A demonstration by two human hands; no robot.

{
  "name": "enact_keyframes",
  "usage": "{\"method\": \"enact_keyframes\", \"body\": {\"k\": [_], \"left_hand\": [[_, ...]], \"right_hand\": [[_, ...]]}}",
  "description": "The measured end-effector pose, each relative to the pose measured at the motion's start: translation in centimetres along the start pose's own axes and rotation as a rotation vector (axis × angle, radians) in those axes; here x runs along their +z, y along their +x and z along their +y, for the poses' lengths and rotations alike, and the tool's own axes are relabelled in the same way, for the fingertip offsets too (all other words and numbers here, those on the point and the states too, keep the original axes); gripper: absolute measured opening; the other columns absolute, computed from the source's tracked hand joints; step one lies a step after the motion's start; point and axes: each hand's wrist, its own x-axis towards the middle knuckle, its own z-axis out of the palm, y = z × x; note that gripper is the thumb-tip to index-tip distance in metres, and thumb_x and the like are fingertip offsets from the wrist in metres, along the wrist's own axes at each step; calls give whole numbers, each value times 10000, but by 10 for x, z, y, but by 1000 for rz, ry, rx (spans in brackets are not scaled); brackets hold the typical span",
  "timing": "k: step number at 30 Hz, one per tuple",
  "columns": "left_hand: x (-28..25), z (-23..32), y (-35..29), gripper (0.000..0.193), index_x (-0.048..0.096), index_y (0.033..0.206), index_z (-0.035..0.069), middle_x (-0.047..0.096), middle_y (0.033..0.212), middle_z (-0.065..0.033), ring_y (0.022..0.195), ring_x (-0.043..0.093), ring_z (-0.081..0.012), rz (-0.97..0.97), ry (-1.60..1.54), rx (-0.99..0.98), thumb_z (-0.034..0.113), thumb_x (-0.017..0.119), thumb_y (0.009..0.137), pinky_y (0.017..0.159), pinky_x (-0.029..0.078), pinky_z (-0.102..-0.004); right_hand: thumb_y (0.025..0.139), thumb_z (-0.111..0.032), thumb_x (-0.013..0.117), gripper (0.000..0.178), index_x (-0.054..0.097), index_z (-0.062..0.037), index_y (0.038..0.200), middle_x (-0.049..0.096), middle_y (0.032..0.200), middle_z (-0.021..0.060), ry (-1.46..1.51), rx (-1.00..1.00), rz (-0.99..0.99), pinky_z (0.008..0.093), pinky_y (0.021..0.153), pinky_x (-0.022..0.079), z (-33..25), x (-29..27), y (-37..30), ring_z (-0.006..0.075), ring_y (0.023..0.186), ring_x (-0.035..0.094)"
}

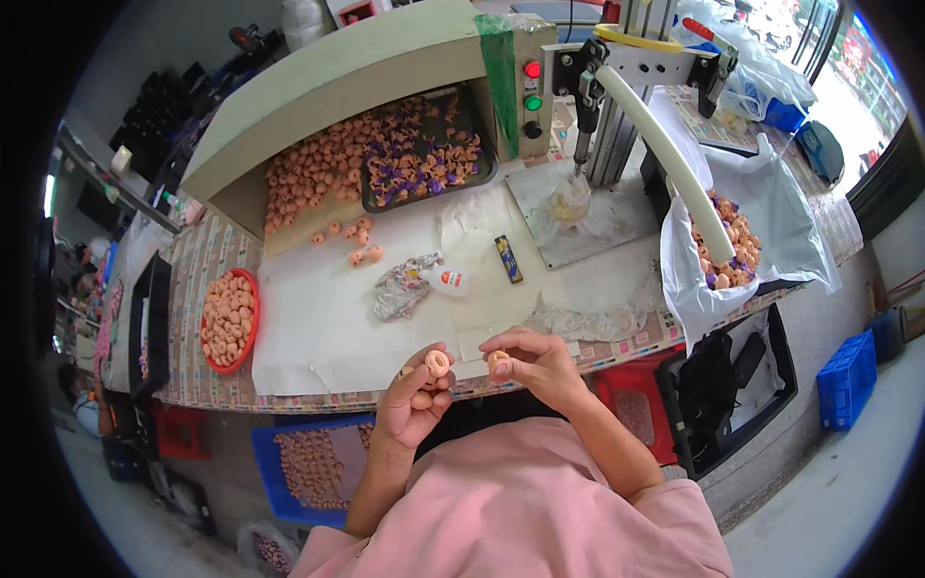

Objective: Assembling small plastic toy components at a factory workstation using glue and a press machine.

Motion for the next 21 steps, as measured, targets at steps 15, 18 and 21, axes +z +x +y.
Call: {"method": "enact_keyframes", "body": {"k": [15, 18, 21], "left_hand": [[14, -19, 14, 407, 598, 1158, 9, 621, 843, -1, 576, 444, -28, 83, 415, 116, 188, 734, 819, 462, 341, -164], [14, -21, 23, 396, 608, 1137, 1, 610, 803, 4, 557, 418, -22, 77, 454, 129, 200, 736, 820, 453, 321, -167], [10, -21, 30, 402, 605, 1132, -6, 597, 777, 9, 541, 396, -19, 31, 496, 131, 205, 740, 817, 445, 306, -169]], "right_hand": [[771, -64, 750, 264, 698, -25, 1028, 636, 789, 58, -543, -248, 87, 227, 605, 486, -23, 4, 3, 115, 703, 614], [760, -49, 746, 264, 700, -22, 1018, 636, 776, 70, -650, -337, 111, 255, 584, 488, -21, 0, 4, 131, 688, 620], [769, -46, 735, 255, 699, -23, 1021, 632, 773, 79, -680, -353, 99, 277, 573, 491, -29, -1, 3, 159, 658, 621]]}}
